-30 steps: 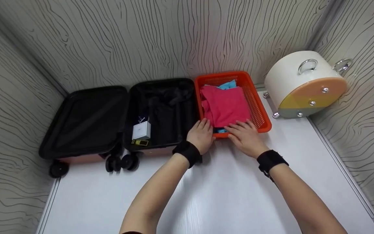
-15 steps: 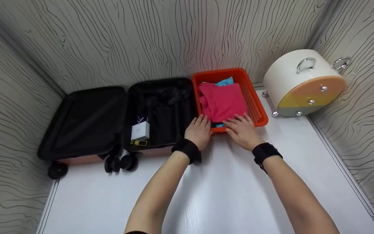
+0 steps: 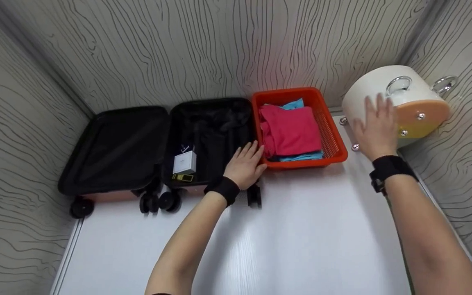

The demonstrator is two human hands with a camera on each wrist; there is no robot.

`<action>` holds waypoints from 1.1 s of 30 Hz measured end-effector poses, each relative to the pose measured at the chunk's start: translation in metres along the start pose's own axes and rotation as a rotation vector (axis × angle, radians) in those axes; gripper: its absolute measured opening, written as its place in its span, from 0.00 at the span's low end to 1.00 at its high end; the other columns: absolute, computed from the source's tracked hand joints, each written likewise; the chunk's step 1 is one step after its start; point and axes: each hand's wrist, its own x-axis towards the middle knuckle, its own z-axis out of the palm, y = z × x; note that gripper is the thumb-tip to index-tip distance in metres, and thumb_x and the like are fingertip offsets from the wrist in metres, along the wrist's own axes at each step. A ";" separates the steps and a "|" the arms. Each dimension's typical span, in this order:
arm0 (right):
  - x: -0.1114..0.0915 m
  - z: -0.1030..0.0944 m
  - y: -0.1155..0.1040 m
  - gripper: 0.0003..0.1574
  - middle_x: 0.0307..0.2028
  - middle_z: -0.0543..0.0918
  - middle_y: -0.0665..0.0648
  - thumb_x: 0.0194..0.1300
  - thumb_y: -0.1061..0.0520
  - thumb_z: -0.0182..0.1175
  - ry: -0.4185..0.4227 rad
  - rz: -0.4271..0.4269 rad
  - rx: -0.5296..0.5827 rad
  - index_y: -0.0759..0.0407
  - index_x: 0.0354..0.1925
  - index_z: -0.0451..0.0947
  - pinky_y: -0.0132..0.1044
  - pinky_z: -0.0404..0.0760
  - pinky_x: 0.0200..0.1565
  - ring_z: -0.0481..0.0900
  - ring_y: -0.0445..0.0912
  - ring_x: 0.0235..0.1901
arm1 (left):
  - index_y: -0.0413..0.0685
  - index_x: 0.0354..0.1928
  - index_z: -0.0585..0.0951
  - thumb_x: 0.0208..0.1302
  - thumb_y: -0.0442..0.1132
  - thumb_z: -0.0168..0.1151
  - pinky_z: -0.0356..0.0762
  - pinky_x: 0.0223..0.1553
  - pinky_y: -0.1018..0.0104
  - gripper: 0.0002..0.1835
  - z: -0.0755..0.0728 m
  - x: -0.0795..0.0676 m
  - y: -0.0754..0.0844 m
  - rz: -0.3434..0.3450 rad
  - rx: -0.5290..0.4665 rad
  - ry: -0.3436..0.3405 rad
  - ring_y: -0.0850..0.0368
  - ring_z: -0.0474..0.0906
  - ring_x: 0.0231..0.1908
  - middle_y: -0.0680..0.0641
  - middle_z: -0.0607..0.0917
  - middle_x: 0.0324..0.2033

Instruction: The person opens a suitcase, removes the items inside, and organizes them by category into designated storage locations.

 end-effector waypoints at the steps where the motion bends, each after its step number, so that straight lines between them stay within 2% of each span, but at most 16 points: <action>1: 0.005 -0.009 0.007 0.42 0.80 0.39 0.69 0.80 0.49 0.46 -0.007 0.047 0.002 0.62 0.81 0.44 0.57 0.27 0.74 0.33 0.66 0.78 | 0.54 0.82 0.51 0.82 0.59 0.38 0.40 0.77 0.51 0.35 -0.001 -0.003 -0.007 -0.018 -0.009 0.007 0.50 0.42 0.79 0.47 0.49 0.81; 4: 0.018 -0.029 0.026 0.46 0.80 0.32 0.69 0.80 0.47 0.44 -0.005 0.140 0.013 0.62 0.82 0.37 0.60 0.26 0.73 0.28 0.66 0.78 | 0.54 0.82 0.53 0.82 0.59 0.38 0.38 0.77 0.47 0.35 -0.003 -0.013 -0.029 -0.077 -0.030 0.035 0.49 0.43 0.79 0.46 0.50 0.80; 9: 0.031 -0.054 0.050 0.51 0.78 0.23 0.71 0.79 0.42 0.41 -0.088 0.215 0.007 0.62 0.81 0.27 0.63 0.26 0.72 0.23 0.68 0.76 | 0.52 0.81 0.56 0.82 0.57 0.42 0.39 0.76 0.43 0.34 -0.004 -0.032 -0.067 -0.178 -0.036 0.061 0.46 0.44 0.79 0.44 0.52 0.80; 14: 0.047 -0.066 0.060 0.52 0.77 0.25 0.75 0.78 0.39 0.37 -0.182 0.200 0.017 0.64 0.79 0.24 0.66 0.30 0.72 0.26 0.72 0.75 | 0.50 0.81 0.56 0.82 0.57 0.41 0.40 0.76 0.41 0.34 -0.011 -0.050 -0.092 -0.263 -0.041 0.047 0.44 0.44 0.79 0.42 0.52 0.80; 16: 0.054 -0.067 0.060 0.51 0.77 0.26 0.76 0.79 0.39 0.35 -0.233 0.174 0.073 0.65 0.79 0.25 0.67 0.32 0.72 0.28 0.73 0.75 | 0.49 0.81 0.57 0.82 0.56 0.42 0.40 0.75 0.40 0.34 -0.015 -0.055 -0.097 -0.286 -0.053 0.050 0.43 0.44 0.79 0.41 0.53 0.79; 18: 0.060 -0.067 0.057 0.50 0.77 0.28 0.76 0.79 0.40 0.36 -0.257 0.167 0.150 0.66 0.80 0.27 0.67 0.35 0.72 0.30 0.72 0.76 | 0.49 0.81 0.57 0.82 0.56 0.43 0.41 0.75 0.39 0.34 -0.019 -0.060 -0.101 -0.304 -0.061 0.058 0.43 0.44 0.79 0.41 0.53 0.79; 21: 0.062 -0.070 0.058 0.52 0.77 0.28 0.76 0.77 0.41 0.40 -0.273 0.223 0.248 0.63 0.80 0.25 0.68 0.42 0.71 0.34 0.73 0.75 | 0.49 0.81 0.57 0.82 0.56 0.42 0.41 0.75 0.39 0.33 -0.019 -0.060 -0.100 -0.304 -0.058 0.053 0.43 0.44 0.79 0.41 0.53 0.79; 24: 0.063 -0.073 0.057 0.58 0.77 0.24 0.75 0.75 0.40 0.47 -0.286 0.293 0.266 0.59 0.80 0.22 0.71 0.47 0.70 0.36 0.76 0.74 | 0.49 0.81 0.57 0.82 0.57 0.41 0.41 0.75 0.40 0.34 -0.016 -0.058 -0.097 -0.297 -0.070 0.046 0.44 0.43 0.79 0.42 0.52 0.80; 27: 0.063 -0.074 0.057 0.59 0.77 0.20 0.71 0.74 0.43 0.49 -0.294 0.309 0.284 0.60 0.79 0.21 0.70 0.44 0.71 0.32 0.75 0.75 | 0.49 0.81 0.57 0.82 0.56 0.42 0.41 0.75 0.39 0.34 -0.014 -0.055 -0.092 -0.279 -0.096 0.047 0.43 0.43 0.79 0.41 0.52 0.79; 29: 0.064 -0.074 0.056 0.56 0.78 0.27 0.73 0.73 0.50 0.49 -0.268 0.294 0.309 0.65 0.80 0.24 0.66 0.43 0.72 0.33 0.72 0.76 | 0.49 0.80 0.58 0.82 0.56 0.43 0.41 0.75 0.39 0.33 -0.014 -0.054 -0.090 -0.264 -0.111 0.052 0.44 0.43 0.79 0.41 0.53 0.79; 31: 0.064 -0.073 0.053 0.52 0.77 0.42 0.77 0.71 0.57 0.45 -0.233 0.271 0.325 0.70 0.79 0.29 0.62 0.44 0.74 0.42 0.69 0.76 | 0.49 0.80 0.58 0.82 0.55 0.43 0.42 0.75 0.39 0.33 -0.015 -0.054 -0.089 -0.251 -0.110 0.061 0.43 0.45 0.79 0.41 0.54 0.79; 33: 0.064 -0.072 0.051 0.48 0.75 0.50 0.77 0.70 0.60 0.42 -0.220 0.268 0.322 0.71 0.79 0.33 0.62 0.47 0.74 0.46 0.69 0.75 | 0.49 0.80 0.58 0.82 0.56 0.43 0.42 0.75 0.39 0.33 -0.016 -0.054 -0.089 -0.247 -0.104 0.062 0.43 0.45 0.79 0.41 0.54 0.79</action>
